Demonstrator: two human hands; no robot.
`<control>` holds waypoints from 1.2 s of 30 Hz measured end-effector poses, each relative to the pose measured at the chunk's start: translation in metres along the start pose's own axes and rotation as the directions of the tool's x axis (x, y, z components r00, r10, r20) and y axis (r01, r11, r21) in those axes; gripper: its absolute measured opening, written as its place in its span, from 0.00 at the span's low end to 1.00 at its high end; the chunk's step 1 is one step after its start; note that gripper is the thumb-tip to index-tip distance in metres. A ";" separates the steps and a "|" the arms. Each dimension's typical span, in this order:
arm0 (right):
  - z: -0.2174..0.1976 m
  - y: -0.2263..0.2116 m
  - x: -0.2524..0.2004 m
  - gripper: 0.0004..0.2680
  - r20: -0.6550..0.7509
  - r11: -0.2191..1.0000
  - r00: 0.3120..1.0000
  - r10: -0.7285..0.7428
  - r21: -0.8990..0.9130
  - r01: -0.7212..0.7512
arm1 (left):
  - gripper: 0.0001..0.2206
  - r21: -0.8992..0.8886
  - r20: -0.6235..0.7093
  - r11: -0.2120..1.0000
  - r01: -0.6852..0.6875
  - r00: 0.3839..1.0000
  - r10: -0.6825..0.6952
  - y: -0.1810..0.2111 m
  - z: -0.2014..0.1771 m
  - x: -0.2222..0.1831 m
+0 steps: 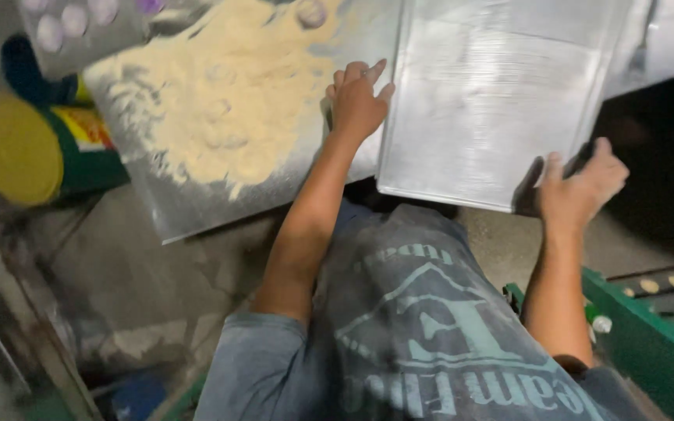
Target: Shaping portions of purple dough, coating them in flour, and placing them onto baking trays, followed by marking them with a fork.
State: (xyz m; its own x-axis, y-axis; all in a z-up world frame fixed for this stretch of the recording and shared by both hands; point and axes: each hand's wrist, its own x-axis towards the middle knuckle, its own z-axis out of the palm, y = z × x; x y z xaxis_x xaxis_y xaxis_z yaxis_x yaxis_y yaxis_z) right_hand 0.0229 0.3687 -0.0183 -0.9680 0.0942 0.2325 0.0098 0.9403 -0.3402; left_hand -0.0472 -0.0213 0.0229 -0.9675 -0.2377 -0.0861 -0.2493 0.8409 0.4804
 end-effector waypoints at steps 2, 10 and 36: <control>0.002 -0.020 0.019 0.23 -0.093 0.987 0.983 -0.155 -0.063 0.150 | 0.20 -0.053 -0.038 0.999 0.003 0.999 -0.005 -0.031 -0.024 -0.017; 0.056 -0.256 0.052 0.27 0.547 0.647 0.767 -0.335 0.725 -0.235 | 0.48 -0.241 -0.355 0.903 0.356 0.833 -0.423 -0.267 -0.073 -0.095; 0.244 -0.499 0.087 0.23 0.732 0.736 0.598 -0.328 0.594 -0.324 | 0.54 -0.564 0.301 0.711 0.421 0.906 -0.298 -0.328 -0.139 0.002</control>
State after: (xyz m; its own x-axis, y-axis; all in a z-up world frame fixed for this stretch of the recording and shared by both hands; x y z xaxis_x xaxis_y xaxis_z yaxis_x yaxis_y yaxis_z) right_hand -0.1269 -0.1725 -0.0507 -0.7652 -0.4910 -0.4164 0.1718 0.4676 -0.8671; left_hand 0.0384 -0.3652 -0.0134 -0.8147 -0.3200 -0.4836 -0.5609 0.2236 0.7971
